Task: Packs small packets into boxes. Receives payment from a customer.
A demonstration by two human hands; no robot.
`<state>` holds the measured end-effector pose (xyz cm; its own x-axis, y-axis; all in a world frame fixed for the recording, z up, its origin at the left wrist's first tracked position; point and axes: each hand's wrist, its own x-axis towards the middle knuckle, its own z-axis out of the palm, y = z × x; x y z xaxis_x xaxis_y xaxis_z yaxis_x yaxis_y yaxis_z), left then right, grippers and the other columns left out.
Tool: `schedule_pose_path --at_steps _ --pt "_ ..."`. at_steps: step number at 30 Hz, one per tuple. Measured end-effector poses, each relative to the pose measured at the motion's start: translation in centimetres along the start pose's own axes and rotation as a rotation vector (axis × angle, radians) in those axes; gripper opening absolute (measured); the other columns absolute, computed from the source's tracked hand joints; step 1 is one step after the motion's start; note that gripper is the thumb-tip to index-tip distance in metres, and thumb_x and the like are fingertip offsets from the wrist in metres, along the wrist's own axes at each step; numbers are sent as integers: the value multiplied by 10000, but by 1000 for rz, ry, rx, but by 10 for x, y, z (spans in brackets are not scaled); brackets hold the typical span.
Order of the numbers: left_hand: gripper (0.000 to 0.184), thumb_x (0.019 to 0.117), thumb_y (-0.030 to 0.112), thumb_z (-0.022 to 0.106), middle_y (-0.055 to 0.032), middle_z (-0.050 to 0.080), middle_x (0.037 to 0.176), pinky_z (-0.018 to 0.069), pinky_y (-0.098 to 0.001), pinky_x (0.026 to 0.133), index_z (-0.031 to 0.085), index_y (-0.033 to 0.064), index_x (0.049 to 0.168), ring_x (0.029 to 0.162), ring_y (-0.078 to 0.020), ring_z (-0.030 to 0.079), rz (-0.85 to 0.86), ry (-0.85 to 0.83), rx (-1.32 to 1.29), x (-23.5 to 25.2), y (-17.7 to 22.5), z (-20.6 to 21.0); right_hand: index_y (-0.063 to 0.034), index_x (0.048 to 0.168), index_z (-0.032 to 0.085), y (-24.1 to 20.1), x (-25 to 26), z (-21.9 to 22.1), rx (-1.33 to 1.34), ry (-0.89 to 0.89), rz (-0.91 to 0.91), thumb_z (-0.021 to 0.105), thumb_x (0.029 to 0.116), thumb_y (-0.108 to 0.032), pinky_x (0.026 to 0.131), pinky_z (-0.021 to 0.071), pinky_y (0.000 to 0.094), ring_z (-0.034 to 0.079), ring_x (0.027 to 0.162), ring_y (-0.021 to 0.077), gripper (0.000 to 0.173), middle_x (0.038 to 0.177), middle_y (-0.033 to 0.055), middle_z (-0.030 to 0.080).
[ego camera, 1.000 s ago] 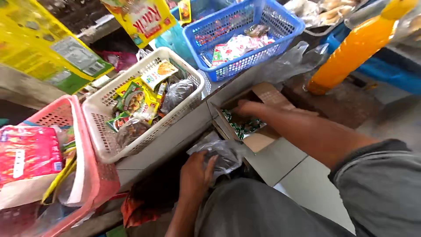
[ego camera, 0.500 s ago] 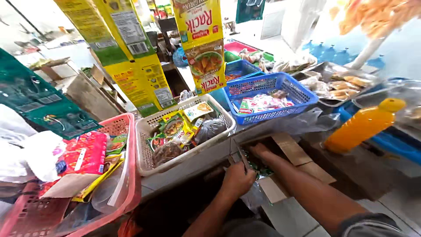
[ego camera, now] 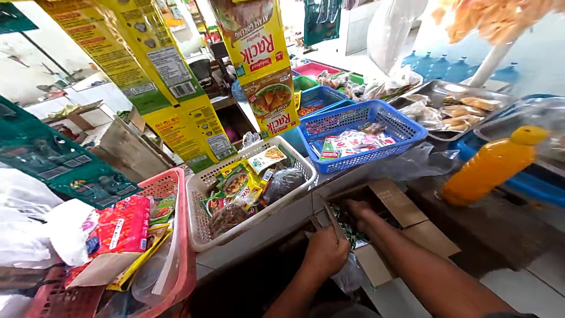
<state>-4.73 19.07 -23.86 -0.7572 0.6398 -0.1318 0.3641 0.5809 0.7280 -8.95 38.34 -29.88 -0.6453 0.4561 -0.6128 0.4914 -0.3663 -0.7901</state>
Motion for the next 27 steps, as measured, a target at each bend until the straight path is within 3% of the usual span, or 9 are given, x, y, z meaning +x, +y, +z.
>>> schedule_pose_path --at_steps 3,4,5,6,8,18,21,24,27 --pt "279 953 305 542 -64 700 925 571 -463 819 689 84 1040 897 -190 693 29 1 -16 0 -5 3 -38 1106 614 -1 -3 5 -18 -13 -25 560 1040 -282 504 496 286 551 563 127 258 805 60 634" --pt "284 958 299 539 -72 704 926 571 -474 822 690 77 1049 899 -199 696 22 1 -24 1 -6 2 -15 1148 624 -2 -7 8 -213 15 -92 590 1028 -295 608 549 323 615 681 156 307 897 90 660" --pt "285 957 292 538 -79 705 918 571 -482 814 691 70 1050 889 -206 697 10 3 -28 2 -7 1 27 1262 614 -7 -14 8 -469 14 -144 596 1029 -341 845 570 412 668 961 229 436 1126 163 678" --pt "288 961 295 537 -80 706 916 573 -483 810 689 70 1059 884 -207 699 -5 -1 -24 3 -8 -2 55 1342 587 -13 -20 8 -733 -8 -184 563 1038 -407 1058 495 488 613 1236 298 554 1333 221 626" --pt "301 975 295 543 -90 713 944 575 -482 830 684 62 1103 908 -212 705 -41 -17 -23 3 -4 -6 56 1369 588 -21 -27 8 -1078 -45 -248 448 1067 -474 1159 374 585 488 1401 401 626 1446 273 551" --pt "251 997 276 532 -58 673 794 581 -464 691 664 65 1028 739 -189 682 -37 36 -44 4 -19 5 98 1265 621 -9 12 -11 -976 -110 -201 504 1071 -345 1074 420 659 549 1296 457 498 1339 310 596" --pt "237 987 269 532 -34 667 762 578 -434 660 670 78 1010 699 -161 672 -8 88 -60 4 -18 7 2 1284 654 -20 1 -19 -1347 -164 -504 579 1035 -311 1062 449 648 579 1283 438 407 1323 263 632" --pt "224 987 261 529 -28 666 765 575 -436 658 672 94 1026 698 -158 668 -5 105 -55 2 -18 9 -115 1194 711 -13 5 -33 -1313 -342 -911 669 964 -203 1049 496 569 634 1192 342 250 1213 159 683" --pt "212 992 256 527 -32 661 761 572 -445 644 668 99 1015 696 -163 667 -6 116 -37 2 -20 11 -137 1174 718 -13 -1 -44 -1155 -540 -801 684 946 -209 955 570 522 705 1040 223 242 1103 60 732"
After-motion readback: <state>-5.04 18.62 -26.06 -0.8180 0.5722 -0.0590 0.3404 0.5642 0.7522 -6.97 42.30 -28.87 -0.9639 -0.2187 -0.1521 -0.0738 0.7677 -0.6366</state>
